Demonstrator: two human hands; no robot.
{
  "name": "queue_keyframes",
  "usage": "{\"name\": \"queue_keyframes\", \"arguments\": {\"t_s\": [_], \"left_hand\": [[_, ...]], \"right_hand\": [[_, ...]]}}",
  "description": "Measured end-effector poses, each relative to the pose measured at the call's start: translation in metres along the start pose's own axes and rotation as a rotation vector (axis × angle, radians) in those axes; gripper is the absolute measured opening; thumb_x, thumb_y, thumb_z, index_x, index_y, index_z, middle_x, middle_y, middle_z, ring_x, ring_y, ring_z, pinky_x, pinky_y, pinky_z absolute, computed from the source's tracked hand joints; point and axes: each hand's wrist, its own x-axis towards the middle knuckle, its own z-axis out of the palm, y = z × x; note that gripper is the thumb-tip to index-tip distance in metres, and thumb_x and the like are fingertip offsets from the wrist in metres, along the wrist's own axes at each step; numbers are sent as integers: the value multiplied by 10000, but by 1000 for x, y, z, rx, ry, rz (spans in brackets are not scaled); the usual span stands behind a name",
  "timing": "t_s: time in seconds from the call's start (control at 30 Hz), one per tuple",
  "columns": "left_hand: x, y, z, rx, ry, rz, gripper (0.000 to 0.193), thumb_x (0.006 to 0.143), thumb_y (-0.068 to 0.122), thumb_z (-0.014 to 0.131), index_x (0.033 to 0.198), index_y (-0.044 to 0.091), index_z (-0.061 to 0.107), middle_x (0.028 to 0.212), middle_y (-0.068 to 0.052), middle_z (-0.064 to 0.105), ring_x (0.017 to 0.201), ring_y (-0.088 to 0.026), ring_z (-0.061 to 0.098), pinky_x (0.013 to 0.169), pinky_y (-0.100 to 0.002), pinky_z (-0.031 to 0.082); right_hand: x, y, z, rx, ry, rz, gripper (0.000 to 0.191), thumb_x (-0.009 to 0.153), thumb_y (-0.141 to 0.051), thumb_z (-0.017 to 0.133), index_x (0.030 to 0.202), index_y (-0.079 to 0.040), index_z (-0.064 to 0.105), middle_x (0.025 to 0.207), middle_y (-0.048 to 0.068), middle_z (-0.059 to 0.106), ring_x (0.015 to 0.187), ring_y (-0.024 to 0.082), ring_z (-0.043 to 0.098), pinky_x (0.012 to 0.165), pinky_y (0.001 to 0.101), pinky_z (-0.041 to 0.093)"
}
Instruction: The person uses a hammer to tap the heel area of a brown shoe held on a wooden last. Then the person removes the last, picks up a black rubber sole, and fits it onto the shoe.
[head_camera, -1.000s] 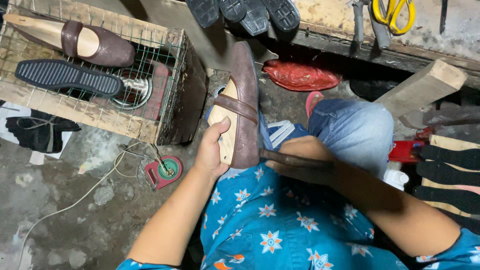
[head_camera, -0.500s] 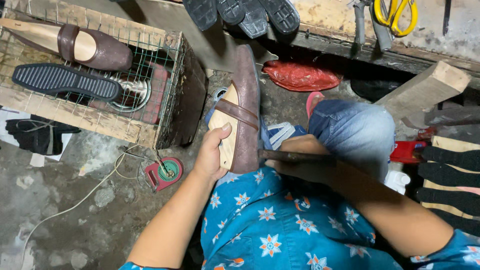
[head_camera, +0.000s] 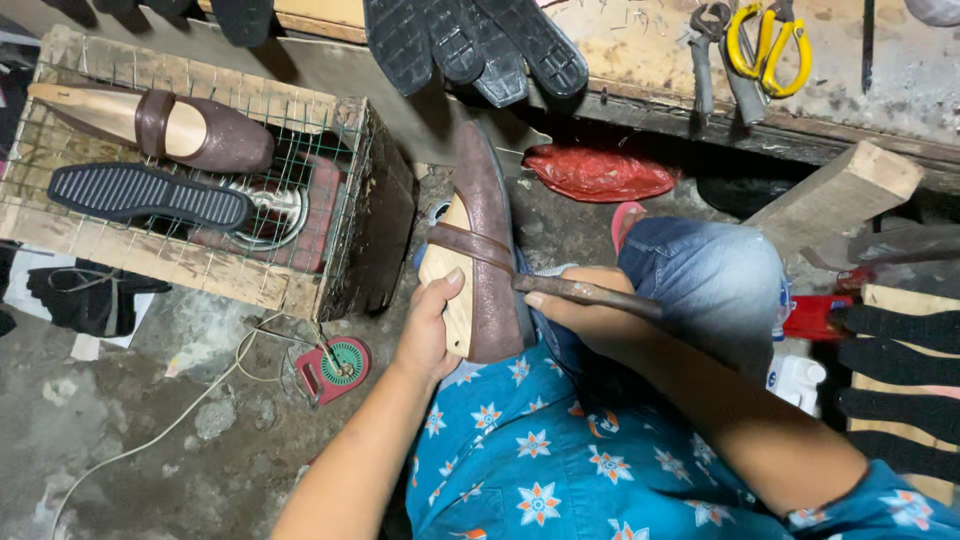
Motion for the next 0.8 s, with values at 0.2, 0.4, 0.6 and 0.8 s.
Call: {"name": "queue_keyframes", "arguments": {"t_s": [0.2, 0.4, 0.6, 0.8], "left_hand": [[5, -3, -16, -36, -17, -5, 460, 999, 217, 588, 1393, -15, 535, 1237, -154, 688, 1080, -270, 700, 981, -433, 555], [0, 4, -26, -192, -82, -137, 537, 955, 255, 575, 1418, -12, 522, 1271, -194, 679, 1123, -316, 690, 1022, -471, 542], [-10, 10, -25, -168, -252, -159, 650, 940, 304, 570, 1462, -67, 454, 1325, -292, 629, 1215, -396, 643, 1069, -506, 511], [-12, 10, -19, -148, -253, -135, 653, 933, 294, 588, 1468, -56, 451, 1325, -292, 622, 1209, -392, 641, 1063, -506, 507]], "right_hand": [[10, -18, 10, 298, 36, 105, 234, 864, -302, 722, 921, -79, 763, 779, 49, 735, 707, 134, 649, 647, 301, 529], [13, -15, -1, 210, -47, 120, 267, 867, -298, 775, 844, -34, 739, 726, 101, 680, 661, 165, 601, 604, 339, 489], [19, 3, -26, 54, 296, -216, 244, 910, -242, 711, 916, -21, 609, 805, 136, 628, 779, 275, 635, 719, 373, 501], [50, 17, -77, -274, 473, -499, 263, 928, -143, 616, 1149, -27, 532, 1004, 209, 614, 957, 421, 626, 833, 464, 503]]}}
